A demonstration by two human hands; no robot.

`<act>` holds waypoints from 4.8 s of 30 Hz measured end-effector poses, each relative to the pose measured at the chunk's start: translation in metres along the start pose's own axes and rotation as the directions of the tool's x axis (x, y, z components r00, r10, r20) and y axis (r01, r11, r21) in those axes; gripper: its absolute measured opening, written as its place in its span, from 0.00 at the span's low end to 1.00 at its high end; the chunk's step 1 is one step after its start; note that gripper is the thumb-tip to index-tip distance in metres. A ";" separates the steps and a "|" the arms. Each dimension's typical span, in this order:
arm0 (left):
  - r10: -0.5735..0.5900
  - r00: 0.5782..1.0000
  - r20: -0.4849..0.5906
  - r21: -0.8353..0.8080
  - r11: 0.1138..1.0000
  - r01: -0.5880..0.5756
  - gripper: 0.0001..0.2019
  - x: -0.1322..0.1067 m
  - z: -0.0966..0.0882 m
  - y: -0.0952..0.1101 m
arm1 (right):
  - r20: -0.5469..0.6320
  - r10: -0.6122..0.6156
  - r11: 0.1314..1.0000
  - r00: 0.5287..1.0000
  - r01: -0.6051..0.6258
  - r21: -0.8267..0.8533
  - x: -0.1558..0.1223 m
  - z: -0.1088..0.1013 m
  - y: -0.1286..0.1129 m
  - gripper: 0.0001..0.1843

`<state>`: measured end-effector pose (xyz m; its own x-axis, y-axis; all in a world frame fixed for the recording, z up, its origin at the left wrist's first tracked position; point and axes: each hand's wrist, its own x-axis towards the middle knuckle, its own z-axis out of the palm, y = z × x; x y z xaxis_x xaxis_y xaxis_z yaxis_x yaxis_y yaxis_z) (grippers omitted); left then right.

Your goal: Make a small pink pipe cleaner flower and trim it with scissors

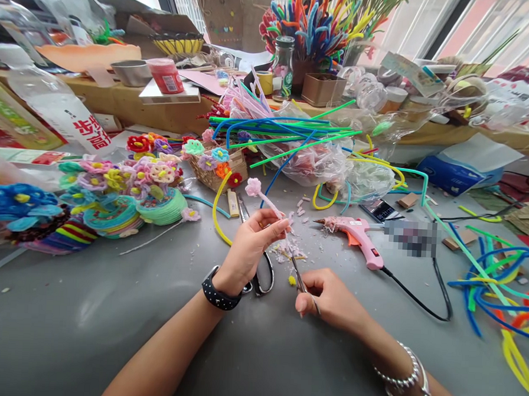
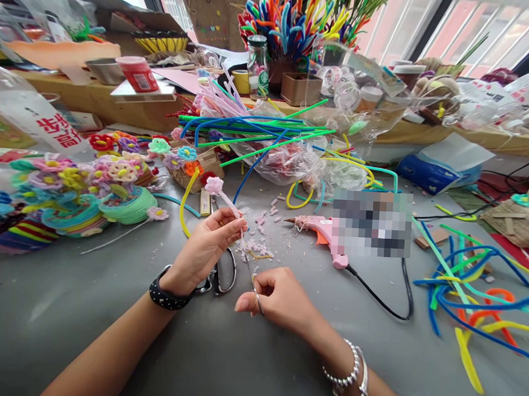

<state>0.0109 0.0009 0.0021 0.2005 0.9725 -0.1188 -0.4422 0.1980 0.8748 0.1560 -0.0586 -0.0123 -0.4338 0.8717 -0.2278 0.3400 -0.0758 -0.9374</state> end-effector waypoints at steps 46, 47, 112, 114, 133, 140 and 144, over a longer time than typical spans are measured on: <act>-0.060 0.998 0.036 0.047 0.997 0.058 0.07 -0.001 0.002 0.001 | 0.018 -0.057 0.998 0.998 0.057 -0.007 0.000 0.000 0.003 0.37; -0.056 0.998 0.035 0.041 0.998 0.055 0.07 -0.001 0.002 0.001 | 0.002 -0.040 0.999 0.999 0.040 0.006 0.000 0.001 0.003 0.35; -0.033 0.997 0.074 -0.032 0.999 0.035 0.06 -0.001 0.000 0.003 | 0.010 -0.088 0.995 0.996 0.088 0.048 0.000 -0.007 0.006 0.38; -0.039 0.996 0.076 -0.012 0.999 0.040 0.07 -0.002 -0.001 0.004 | 0.024 -0.106 0.994 0.994 0.104 0.045 0.000 -0.007 0.005 0.39; -0.053 0.995 0.088 0.020 0.998 0.052 0.07 -0.002 0.000 0.002 | -0.044 -0.053 0.999 0.998 0.053 -0.002 0.000 0.001 -0.001 0.35; -0.014 0.997 0.072 0.040 0.999 0.011 0.07 -0.002 -0.001 0.000 | -0.025 -0.040 0.998 0.999 0.041 0.049 0.000 0.004 0.001 0.36; -0.025 0.997 0.077 0.071 0.997 0.019 0.08 -0.003 0.000 0.000 | 0.016 -0.098 0.994 0.995 0.097 0.057 0.000 0.002 0.002 0.38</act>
<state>0.0103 -0.0023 0.0025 0.2784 0.9548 -0.1038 -0.3748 0.2075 0.9036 0.1549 -0.0601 -0.0144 -0.4783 0.8672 -0.1388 0.2483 -0.0180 -0.9685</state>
